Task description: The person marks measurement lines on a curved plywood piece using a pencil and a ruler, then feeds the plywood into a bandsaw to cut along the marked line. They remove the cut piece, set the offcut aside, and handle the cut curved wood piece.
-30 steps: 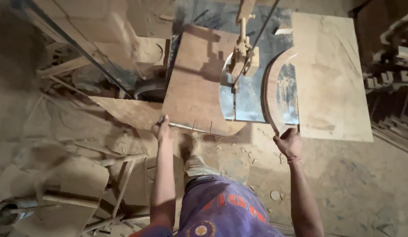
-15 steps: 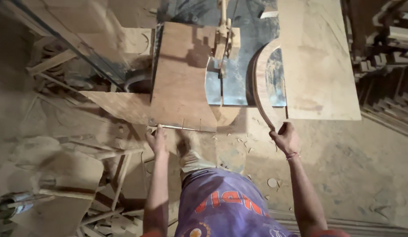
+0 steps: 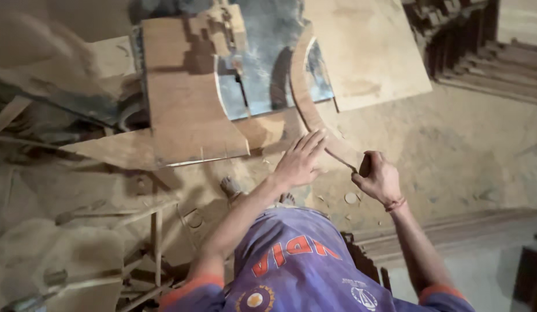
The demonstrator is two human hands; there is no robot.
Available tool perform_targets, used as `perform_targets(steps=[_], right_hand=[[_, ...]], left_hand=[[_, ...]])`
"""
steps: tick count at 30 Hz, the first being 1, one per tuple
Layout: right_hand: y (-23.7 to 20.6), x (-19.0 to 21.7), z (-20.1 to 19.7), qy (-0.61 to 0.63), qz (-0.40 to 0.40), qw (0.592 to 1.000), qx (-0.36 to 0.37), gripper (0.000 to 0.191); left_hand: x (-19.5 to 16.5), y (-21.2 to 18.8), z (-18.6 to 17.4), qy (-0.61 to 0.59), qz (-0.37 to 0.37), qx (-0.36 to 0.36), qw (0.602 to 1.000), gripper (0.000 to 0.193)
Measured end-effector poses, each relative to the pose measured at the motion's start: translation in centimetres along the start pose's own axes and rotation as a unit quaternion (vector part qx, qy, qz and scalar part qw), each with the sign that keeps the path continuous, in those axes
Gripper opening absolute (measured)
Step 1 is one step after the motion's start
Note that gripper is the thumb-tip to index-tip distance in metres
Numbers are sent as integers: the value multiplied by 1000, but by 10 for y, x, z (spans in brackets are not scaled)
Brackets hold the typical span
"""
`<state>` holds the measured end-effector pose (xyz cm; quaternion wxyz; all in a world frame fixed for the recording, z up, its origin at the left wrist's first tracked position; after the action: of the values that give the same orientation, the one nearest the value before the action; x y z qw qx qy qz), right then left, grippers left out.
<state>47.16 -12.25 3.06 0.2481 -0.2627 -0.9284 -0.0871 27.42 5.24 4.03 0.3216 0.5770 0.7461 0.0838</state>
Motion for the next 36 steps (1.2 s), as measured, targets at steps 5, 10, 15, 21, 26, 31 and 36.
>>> perform_targets(steps=[5, 10, 15, 21, 26, 31, 36], right_hand=[[-51, 12, -78, -67, -71, 995, 15, 57], [-69, 20, -144, -159, -169, 969, 82, 59], [-62, 19, -195, -195, -186, 949, 163, 64], [-70, 22, -221, -180, -242, 952, -47, 89], [-72, 14, -192, 276, -170, 938, -120, 101], [-46, 10, -152, 434, -170, 885, -2, 100], [-17, 8, -144, 448, -157, 877, 75, 89]], left_hand=[[-35, 48, 28, 47, 137, 199, 969, 58], [-82, 47, 71, -71, 156, 351, 920, 56], [-128, 24, 90, -145, 122, 220, 957, 69], [-133, 28, 89, -187, -28, 255, 948, 71], [-128, 12, 49, -302, -174, 241, 906, 65], [-135, -3, 30, -344, -172, 256, 887, 65], [-134, -13, 26, -387, -213, 254, 860, 66]])
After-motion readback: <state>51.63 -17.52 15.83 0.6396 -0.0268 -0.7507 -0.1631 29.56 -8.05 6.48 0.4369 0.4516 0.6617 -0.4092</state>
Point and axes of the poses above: each hand's wrist, its own y-axis towards the middle knuckle, its own z-axis out of the palm, x = y × z, the point moved 2 cm from there along y, towards the middle knuckle, and after that the axes turned 7 degrees about y, right-handed, at the moved point
